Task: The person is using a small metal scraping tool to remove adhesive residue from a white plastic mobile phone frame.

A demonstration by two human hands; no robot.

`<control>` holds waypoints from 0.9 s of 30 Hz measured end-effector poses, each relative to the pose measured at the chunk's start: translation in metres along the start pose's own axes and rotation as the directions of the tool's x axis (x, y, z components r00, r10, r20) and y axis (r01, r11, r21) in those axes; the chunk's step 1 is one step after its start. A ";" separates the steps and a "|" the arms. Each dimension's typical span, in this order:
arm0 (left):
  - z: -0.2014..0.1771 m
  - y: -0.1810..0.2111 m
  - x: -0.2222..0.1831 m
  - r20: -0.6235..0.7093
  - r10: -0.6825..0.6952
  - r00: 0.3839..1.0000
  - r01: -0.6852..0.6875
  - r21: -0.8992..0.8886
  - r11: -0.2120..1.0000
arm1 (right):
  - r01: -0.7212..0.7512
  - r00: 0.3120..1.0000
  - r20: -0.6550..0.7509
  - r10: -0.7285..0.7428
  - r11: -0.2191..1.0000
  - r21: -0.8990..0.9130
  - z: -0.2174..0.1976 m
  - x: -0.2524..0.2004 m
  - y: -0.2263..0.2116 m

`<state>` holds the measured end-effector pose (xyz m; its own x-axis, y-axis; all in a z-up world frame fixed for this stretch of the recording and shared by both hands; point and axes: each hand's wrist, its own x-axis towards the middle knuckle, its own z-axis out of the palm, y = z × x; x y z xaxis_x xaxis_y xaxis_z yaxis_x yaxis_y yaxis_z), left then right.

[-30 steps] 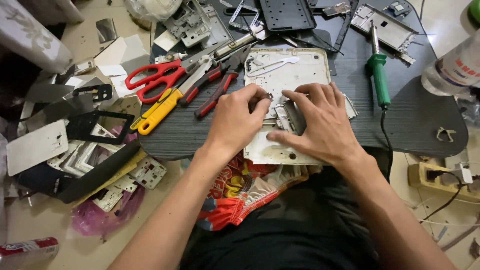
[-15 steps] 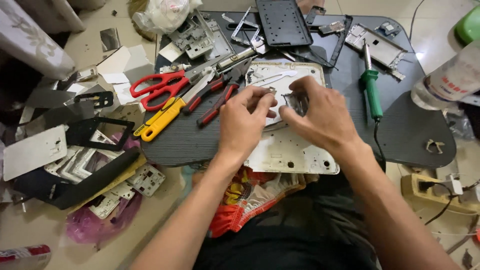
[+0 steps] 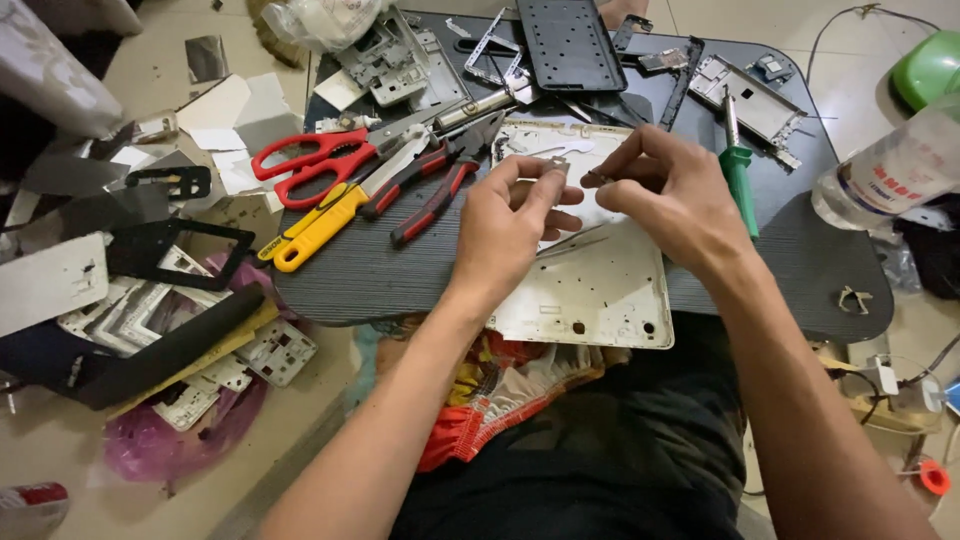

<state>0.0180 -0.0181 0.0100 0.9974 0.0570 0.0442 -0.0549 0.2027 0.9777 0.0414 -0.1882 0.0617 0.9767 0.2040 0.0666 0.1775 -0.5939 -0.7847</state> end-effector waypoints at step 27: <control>-0.013 -0.021 0.011 0.212 -0.030 0.977 0.059 -0.127 0.990 | 0.416 0.875 -0.197 -0.443 0.894 -0.165 0.038 -0.021 0.048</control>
<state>0.0291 -0.0093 -0.0127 0.9858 -0.1582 0.0570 -0.0019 0.3286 0.9445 0.0252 -0.1908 -0.0007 0.7994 0.2877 0.5274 0.5846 -0.5748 -0.5726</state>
